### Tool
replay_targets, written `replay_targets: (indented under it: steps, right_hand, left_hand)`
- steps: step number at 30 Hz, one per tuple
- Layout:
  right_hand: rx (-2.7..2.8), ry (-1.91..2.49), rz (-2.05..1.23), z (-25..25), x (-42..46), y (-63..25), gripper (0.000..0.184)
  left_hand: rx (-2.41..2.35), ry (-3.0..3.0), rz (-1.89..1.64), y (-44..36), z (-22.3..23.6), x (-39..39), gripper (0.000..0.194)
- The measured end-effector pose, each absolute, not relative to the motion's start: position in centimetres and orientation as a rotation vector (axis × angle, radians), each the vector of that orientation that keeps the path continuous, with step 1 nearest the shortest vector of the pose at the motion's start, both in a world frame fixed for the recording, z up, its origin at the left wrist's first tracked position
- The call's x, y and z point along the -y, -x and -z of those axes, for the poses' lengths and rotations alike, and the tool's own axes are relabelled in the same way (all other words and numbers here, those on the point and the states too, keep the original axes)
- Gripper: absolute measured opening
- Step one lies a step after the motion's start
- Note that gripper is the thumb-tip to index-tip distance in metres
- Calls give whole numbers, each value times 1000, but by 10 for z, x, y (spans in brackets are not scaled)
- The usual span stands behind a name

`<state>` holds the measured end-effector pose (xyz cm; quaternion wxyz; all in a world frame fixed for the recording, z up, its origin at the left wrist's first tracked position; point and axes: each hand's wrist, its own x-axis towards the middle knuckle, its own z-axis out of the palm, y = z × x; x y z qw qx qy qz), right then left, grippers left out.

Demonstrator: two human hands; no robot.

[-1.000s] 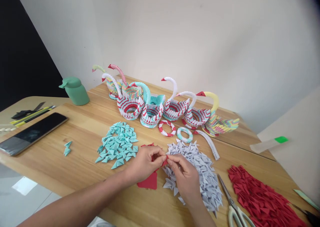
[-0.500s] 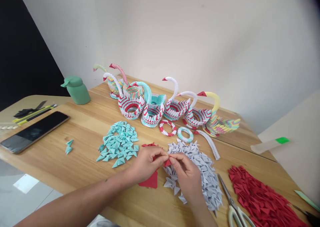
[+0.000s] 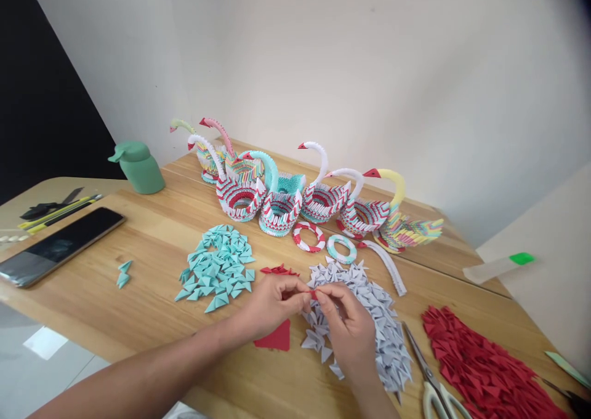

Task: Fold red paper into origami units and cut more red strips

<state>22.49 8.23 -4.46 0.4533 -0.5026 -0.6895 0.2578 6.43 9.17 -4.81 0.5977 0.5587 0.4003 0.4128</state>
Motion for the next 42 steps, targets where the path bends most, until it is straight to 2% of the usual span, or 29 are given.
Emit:
replay_targets:
  steps: [12,17,21,27,34,42]
  right_hand:
    - [1755,1146,-563,48,-85,-225,7]
    - [1933,954,-324,51,-85,-225,24]
    - [1977,909,-277,53,-85,-227,36]
    - [1880,961,-352,46,-84,-226,29]
    - [1819,1043,-529,38,-86,-231,17]
    - [1733,1103,-771,39,-85,-230,5]
  left_hand:
    - [-964,-1290,-995,-64,46,-93,20]
    - [-937,-1029,-948,-63,50,-97,28]
    - [-779,-886,-897,-60,48,-98,37]
    - [-818,-1114,-920,-58,50,-96,30]
    - [-1058,-1660,-1141,-59,46,-91,19]
    - [-982,-1917,-1383,-59,48,-91,12]
